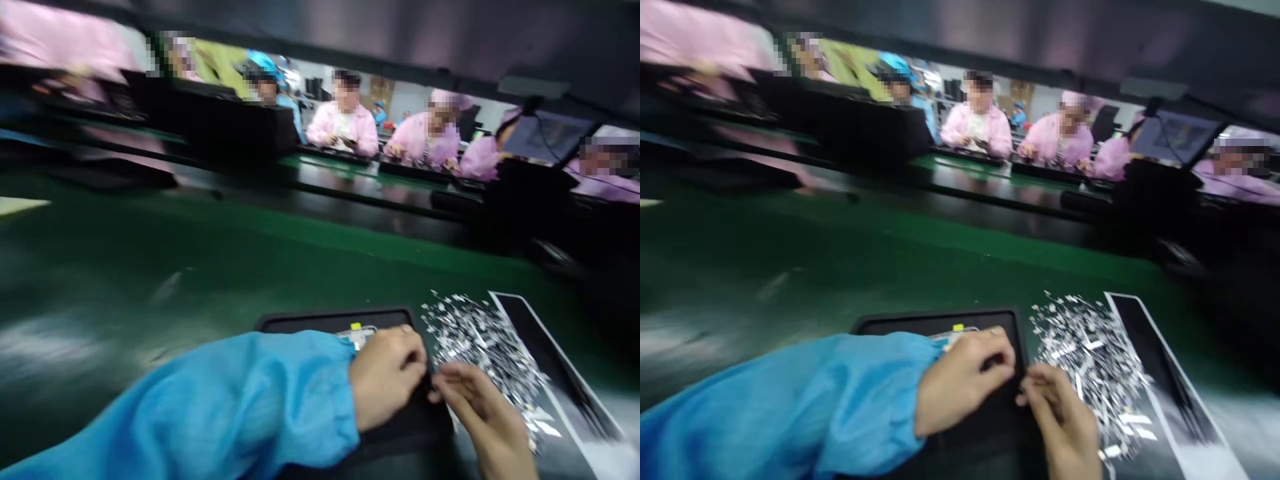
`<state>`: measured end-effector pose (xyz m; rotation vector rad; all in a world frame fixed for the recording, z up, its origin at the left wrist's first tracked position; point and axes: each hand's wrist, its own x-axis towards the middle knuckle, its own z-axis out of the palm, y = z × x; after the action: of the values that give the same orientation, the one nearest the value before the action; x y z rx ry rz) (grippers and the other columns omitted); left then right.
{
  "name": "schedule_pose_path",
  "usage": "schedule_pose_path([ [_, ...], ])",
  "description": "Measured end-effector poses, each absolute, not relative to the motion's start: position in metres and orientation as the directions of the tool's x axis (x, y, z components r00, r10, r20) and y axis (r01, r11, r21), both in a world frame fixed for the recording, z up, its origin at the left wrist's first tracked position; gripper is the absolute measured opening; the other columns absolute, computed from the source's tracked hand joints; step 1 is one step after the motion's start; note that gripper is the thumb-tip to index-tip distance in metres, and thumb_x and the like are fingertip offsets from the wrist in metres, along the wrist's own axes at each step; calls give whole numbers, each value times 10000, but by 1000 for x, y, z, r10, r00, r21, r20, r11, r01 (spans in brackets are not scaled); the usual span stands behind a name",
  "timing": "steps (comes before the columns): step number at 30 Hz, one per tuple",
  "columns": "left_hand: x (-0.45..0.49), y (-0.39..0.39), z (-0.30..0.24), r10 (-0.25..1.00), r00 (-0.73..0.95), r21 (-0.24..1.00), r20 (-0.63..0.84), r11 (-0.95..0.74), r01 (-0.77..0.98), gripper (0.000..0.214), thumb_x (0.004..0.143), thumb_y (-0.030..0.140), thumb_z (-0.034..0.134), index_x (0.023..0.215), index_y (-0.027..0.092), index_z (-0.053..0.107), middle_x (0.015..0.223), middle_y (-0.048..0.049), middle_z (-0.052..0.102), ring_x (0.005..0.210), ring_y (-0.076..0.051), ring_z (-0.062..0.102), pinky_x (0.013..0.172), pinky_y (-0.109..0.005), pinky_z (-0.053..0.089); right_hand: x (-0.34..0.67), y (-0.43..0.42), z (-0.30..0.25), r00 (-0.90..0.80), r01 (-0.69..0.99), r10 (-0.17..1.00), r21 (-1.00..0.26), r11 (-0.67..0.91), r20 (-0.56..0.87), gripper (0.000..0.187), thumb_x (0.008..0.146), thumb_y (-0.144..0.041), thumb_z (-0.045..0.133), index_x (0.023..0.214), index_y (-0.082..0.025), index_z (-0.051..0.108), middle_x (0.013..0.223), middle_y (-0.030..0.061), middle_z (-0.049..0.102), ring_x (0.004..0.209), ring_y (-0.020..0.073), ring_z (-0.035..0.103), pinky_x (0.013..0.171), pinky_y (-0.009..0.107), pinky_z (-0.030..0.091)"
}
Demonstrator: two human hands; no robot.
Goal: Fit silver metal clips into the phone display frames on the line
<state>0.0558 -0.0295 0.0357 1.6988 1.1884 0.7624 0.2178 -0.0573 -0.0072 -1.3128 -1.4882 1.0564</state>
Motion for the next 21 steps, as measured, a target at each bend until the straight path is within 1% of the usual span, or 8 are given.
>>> schedule_pose_path([
  [2, 50, -30, 34, 930, 366, 901, -45, -120, 416, 112, 709, 108, 475, 615, 167, 493, 663, 20, 464, 672, -131, 433, 647, -240, 291, 212, -59, -2, -68, 228, 996, -971, 76, 62, 223, 759, -356, 564, 886, -173, 543, 720, 31, 617, 684, 154, 615, 626, 216, 500],
  [5, 46, -30, 33, 887, 440, 891, -137, -84, 447, 105, 724, 228, 487, 644, 171, 523, 636, 24, 501, 628, -130, 457, 595, -235, 305, 202, -60, 2, -55, 177, 993, -978, 109, 100, 160, 799, -314, 511, 882, -177, 518, 729, 18, 595, 671, 122, 592, 616, 201, 473],
  [7, 48, -31, 33, 861, 476, 881, -179, -75, 467, 140, 723, 285, 487, 654, 174, 537, 618, 28, 527, 608, -130, 478, 568, -228, 314, 197, -62, 2, -49, 185, 988, -971, 152, 145, 117, 814, -280, 482, 879, -189, 516, 740, 7, 581, 689, 110, 577, 623, 194, 455],
  [9, 51, -33, 32, 853, 489, 870, -183, -91, 484, 172, 738, 303, 458, 650, 177, 537, 623, 28, 550, 612, -130, 498, 564, -224, 318, 194, -65, 1, -50, 223, 981, -955, 196, 190, 96, 826, -249, 458, 880, -200, 520, 761, 1, 571, 712, 103, 565, 631, 190, 437],
  [11, 53, -35, 32, 851, 502, 862, -151, -134, 488, 205, 769, 300, 411, 658, 186, 541, 658, 28, 579, 639, -128, 522, 577, -219, 323, 194, -68, 1, -63, 235, 976, -948, 216, 207, 102, 829, -227, 444, 890, -200, 520, 772, 2, 565, 720, 101, 558, 638, 195, 426],
  [13, 52, -36, 32, 841, 533, 853, -99, -205, 480, 224, 791, 289, 383, 668, 199, 548, 688, 36, 596, 662, -120, 539, 593, -208, 331, 194, -69, 3, -73, 185, 980, -963, 198, 187, 105, 816, -220, 453, 889, -186, 520, 749, 3, 556, 691, 100, 550, 627, 202, 421],
  [17, 46, -38, 33, 815, 579, 808, 2, -343, 480, 219, 801, 260, 389, 669, 216, 559, 705, 47, 597, 686, -106, 543, 614, -186, 344, 197, -67, 12, -131, -40, 989, -997, 63, 67, 116, 748, -218, 532, 847, -158, 529, 657, -18, 515, 580, 83, 505, 566, 201, 395],
  [21, 39, -40, 36, 784, 607, 749, 129, -478, 459, 210, 816, 239, 413, 662, 214, 554, 679, 46, 585, 671, -104, 535, 599, -177, 358, 200, -65, 16, -181, -206, 983, -975, -78, -41, 155, 697, -159, 587, 847, -158, 550, 665, -19, 540, 634, 80, 498, 618, 196, 382],
])
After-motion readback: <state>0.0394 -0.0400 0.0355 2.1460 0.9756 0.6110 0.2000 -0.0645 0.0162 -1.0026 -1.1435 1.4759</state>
